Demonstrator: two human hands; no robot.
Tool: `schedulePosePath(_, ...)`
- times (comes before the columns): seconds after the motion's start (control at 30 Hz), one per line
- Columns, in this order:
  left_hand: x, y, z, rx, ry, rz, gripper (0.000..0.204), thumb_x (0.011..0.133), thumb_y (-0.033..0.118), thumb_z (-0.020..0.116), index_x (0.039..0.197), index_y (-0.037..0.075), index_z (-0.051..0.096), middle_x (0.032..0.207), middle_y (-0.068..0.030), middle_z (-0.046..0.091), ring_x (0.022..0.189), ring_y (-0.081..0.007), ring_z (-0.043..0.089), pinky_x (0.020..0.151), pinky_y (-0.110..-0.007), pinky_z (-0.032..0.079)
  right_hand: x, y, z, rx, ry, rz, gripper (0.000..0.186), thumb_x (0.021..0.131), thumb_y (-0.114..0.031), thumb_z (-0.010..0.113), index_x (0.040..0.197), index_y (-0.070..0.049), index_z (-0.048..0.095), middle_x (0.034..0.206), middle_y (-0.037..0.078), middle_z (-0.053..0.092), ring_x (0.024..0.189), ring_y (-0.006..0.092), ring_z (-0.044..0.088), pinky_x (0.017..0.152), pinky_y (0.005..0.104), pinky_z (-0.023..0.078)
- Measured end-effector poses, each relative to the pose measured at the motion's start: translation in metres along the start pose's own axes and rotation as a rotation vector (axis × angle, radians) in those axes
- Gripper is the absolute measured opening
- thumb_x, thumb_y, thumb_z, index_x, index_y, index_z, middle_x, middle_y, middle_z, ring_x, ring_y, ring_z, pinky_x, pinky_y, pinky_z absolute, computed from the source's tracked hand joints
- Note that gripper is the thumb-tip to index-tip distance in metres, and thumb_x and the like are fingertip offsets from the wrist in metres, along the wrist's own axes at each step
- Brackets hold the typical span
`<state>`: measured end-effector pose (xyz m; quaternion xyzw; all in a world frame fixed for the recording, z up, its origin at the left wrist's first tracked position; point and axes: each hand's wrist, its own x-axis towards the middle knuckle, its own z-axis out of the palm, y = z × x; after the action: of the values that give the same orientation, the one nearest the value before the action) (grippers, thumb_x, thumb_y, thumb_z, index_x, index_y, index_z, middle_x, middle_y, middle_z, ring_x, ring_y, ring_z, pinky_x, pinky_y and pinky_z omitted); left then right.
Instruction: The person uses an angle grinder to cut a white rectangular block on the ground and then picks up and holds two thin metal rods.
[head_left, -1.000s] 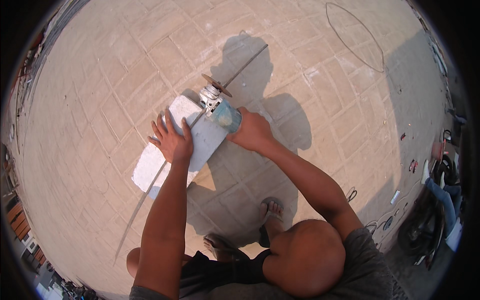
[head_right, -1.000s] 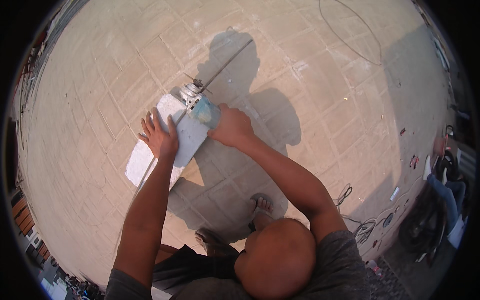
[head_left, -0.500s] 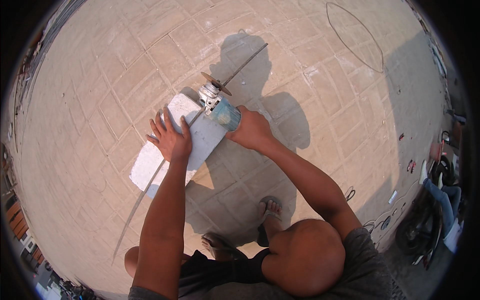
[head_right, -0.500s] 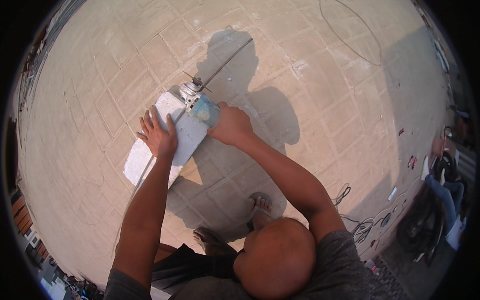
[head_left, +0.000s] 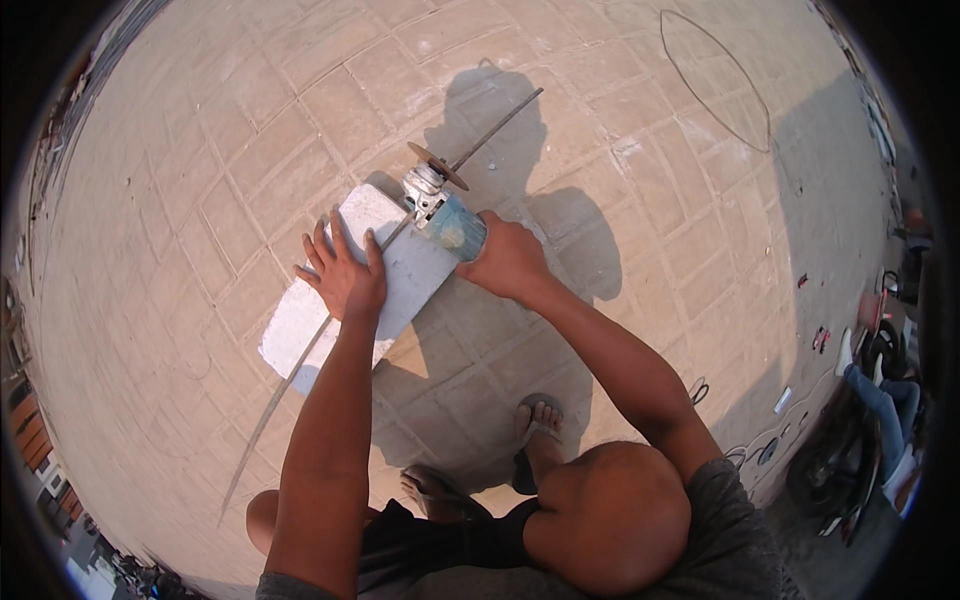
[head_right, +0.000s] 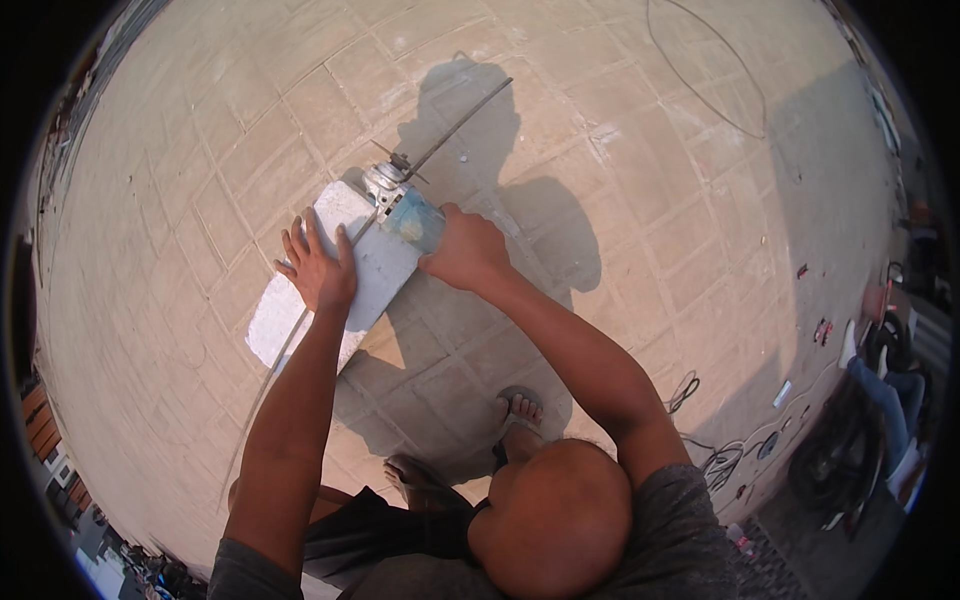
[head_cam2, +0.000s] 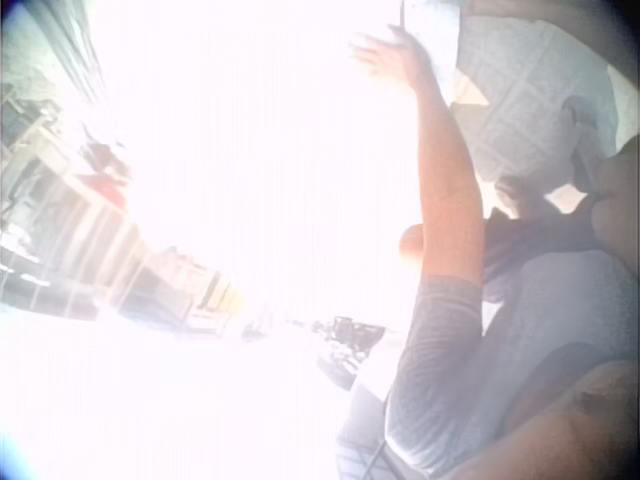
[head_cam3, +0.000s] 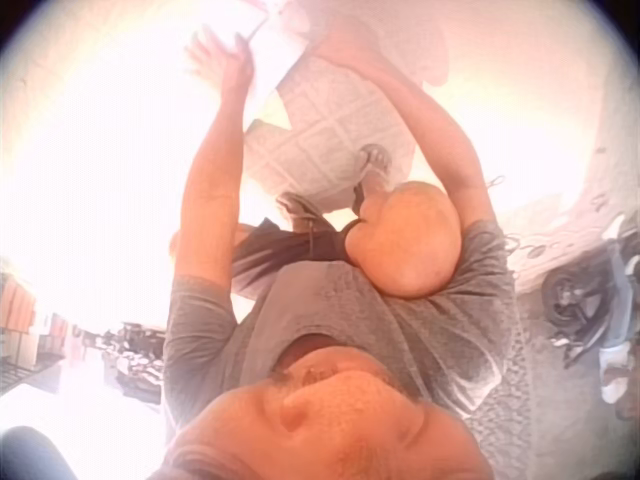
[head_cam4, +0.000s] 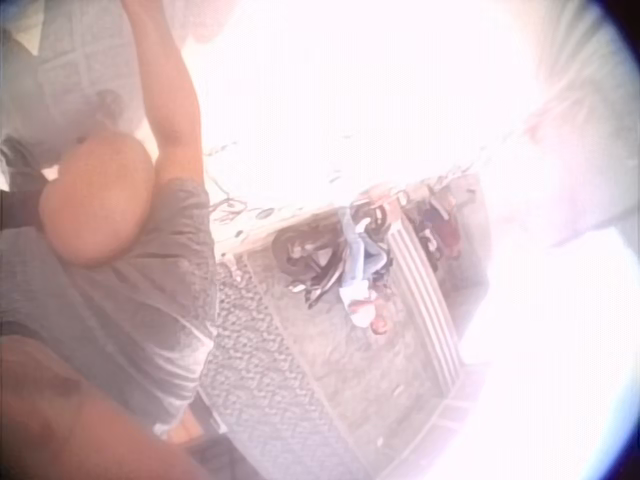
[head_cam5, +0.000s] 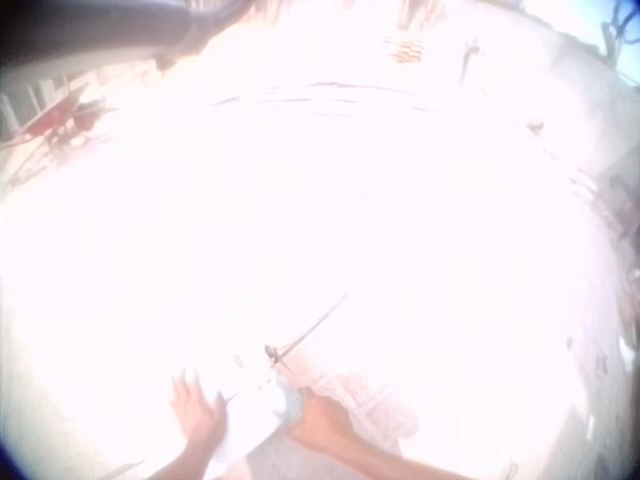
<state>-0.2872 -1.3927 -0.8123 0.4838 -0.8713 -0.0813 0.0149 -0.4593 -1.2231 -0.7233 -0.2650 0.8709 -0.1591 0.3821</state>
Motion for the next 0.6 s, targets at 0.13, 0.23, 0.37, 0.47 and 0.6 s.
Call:
schedulePosePath(0.13, -0.0004, 0.0003, 0.0000, 0.011, -0.009, -0.002, 0.071, 0.102, 0.056, 0.046, 0.164, 0.026, 0.029, 0.165, -0.0073, 0.031, 0.159, -0.0307, 0.016, 0.125, -0.066, 0.005, 0.0002, -0.0007, -0.0004, 0.001, 0.008, -0.006, 0.075, 0.069, -0.033, 0.081, 0.133, -0.001, 0.059, 0.110, 0.022, 0.073, 0.104, 0.0373, 0.072, 0.090, 0.0440, 0.058)
schedulePosePath(0.23, -0.0006, 0.0006, -0.0005, 0.018, -0.008, -0.001, 0.071, 0.102, 0.056, 0.046, 0.164, 0.025, 0.029, 0.165, -0.0072, 0.031, 0.159, -0.0305, 0.016, 0.125, -0.066, 0.005, 0.0013, -0.0005, 0.0002, 0.004, 0.000, -0.004, 0.075, 0.069, -0.033, 0.081, 0.133, 0.000, 0.059, 0.110, 0.022, 0.073, 0.104, 0.0373, 0.072, 0.090, 0.0440, 0.058)
schedulePosePath(0.37, -0.0009, 0.0022, -0.0022, 0.027, -0.006, -0.004, 0.070, 0.102, 0.056, 0.048, 0.162, 0.024, 0.033, 0.165, -0.0076, 0.032, 0.158, -0.0300, 0.019, 0.126, -0.065, 0.005, 0.0026, 0.0005, 0.0023, 0.015, 0.019, -0.015, 0.072, 0.070, -0.034, 0.082, 0.129, 0.000, 0.060, 0.107, 0.023, 0.074, 0.103, 0.0391, 0.072, 0.090, 0.0452, 0.057)
schedulePosePath(0.47, -0.0011, 0.0039, -0.0031, 0.028, -0.005, -0.007, 0.069, 0.102, 0.055, 0.048, 0.162, 0.024, 0.033, 0.165, -0.0073, 0.032, 0.158, -0.0302, 0.019, 0.126, -0.065, 0.005, 0.0045, 0.0029, 0.0060, 0.028, 0.049, -0.029, 0.071, 0.070, -0.035, 0.083, 0.127, 0.000, 0.060, 0.106, 0.023, 0.074, 0.102, 0.0400, 0.072, 0.089, 0.0458, 0.057)
schedulePosePath(0.6, -0.0009, 0.0001, -0.0018, 0.015, 0.006, 0.005, 0.070, 0.102, 0.055, 0.047, 0.163, 0.025, 0.030, 0.164, -0.0074, 0.033, 0.158, -0.0310, 0.017, 0.125, -0.067, 0.005, 0.0059, -0.0011, 0.0059, 0.031, 0.038, -0.029, 0.071, 0.069, -0.035, 0.083, 0.127, 0.000, 0.060, 0.106, 0.023, 0.074, 0.102, 0.0401, 0.072, 0.089, 0.0458, 0.057)
